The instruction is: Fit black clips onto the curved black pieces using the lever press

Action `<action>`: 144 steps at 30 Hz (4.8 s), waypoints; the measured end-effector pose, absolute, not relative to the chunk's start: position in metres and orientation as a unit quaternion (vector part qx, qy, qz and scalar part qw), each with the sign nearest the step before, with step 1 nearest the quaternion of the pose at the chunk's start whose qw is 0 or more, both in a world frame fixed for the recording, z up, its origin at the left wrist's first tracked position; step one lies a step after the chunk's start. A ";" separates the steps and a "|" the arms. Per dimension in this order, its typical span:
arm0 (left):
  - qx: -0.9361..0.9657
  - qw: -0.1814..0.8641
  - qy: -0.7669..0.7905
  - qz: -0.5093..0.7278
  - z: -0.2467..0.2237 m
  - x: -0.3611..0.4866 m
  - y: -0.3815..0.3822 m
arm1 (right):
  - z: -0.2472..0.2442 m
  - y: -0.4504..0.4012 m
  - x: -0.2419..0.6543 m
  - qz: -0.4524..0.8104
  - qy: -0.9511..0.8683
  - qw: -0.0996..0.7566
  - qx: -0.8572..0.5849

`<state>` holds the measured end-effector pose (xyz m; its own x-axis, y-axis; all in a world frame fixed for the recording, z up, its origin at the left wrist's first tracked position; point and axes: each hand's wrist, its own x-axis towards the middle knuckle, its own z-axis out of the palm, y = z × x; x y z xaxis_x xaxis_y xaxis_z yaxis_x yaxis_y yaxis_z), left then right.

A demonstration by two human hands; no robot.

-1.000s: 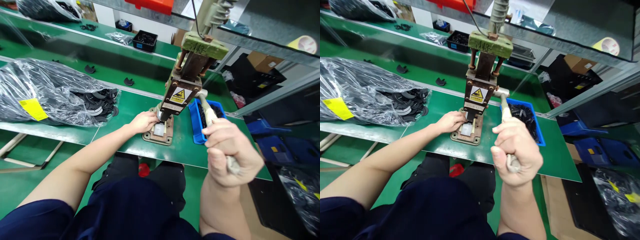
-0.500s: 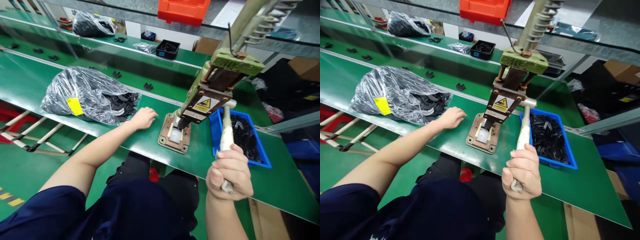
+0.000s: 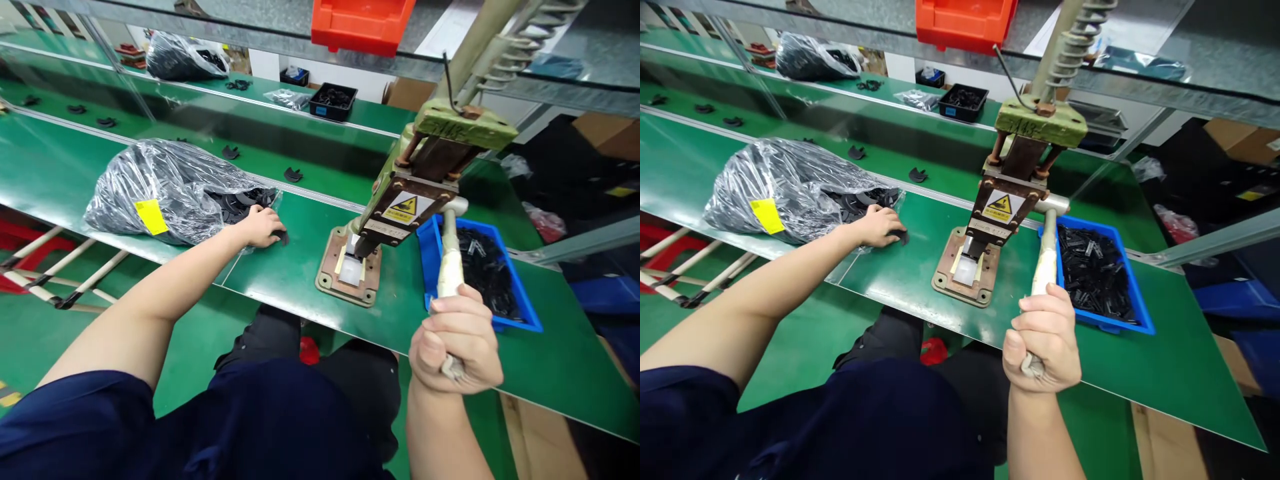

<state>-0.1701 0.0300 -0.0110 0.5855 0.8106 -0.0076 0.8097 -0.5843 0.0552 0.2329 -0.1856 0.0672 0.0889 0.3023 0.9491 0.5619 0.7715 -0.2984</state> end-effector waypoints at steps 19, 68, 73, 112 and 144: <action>0.908 0.145 0.365 0.143 -0.016 -0.083 0.010 | 0.069 -0.191 0.225 -0.079 -0.667 0.663 -0.331; 0.639 0.568 0.515 0.065 0.020 0.033 0.000 | 0.067 -0.193 0.224 -0.075 -0.670 0.667 -0.319; 0.620 0.568 0.522 0.143 0.013 0.031 -0.021 | 0.069 -0.192 0.228 -0.077 -0.676 0.662 -0.316; 0.873 -0.032 0.475 -0.108 0.015 -0.175 0.097 | 0.067 -0.181 0.236 -0.113 -0.681 0.655 -0.306; 0.732 0.413 0.513 0.173 -0.027 -0.075 -0.012 | 0.072 -0.187 0.232 -0.106 -0.694 0.642 -0.308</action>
<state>-0.0755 -0.0124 -0.0266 0.4134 0.8946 -0.1696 0.6085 -0.1328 0.7824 0.2316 -0.1869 0.0715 0.0153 0.2910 0.9566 0.5639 0.7876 -0.2486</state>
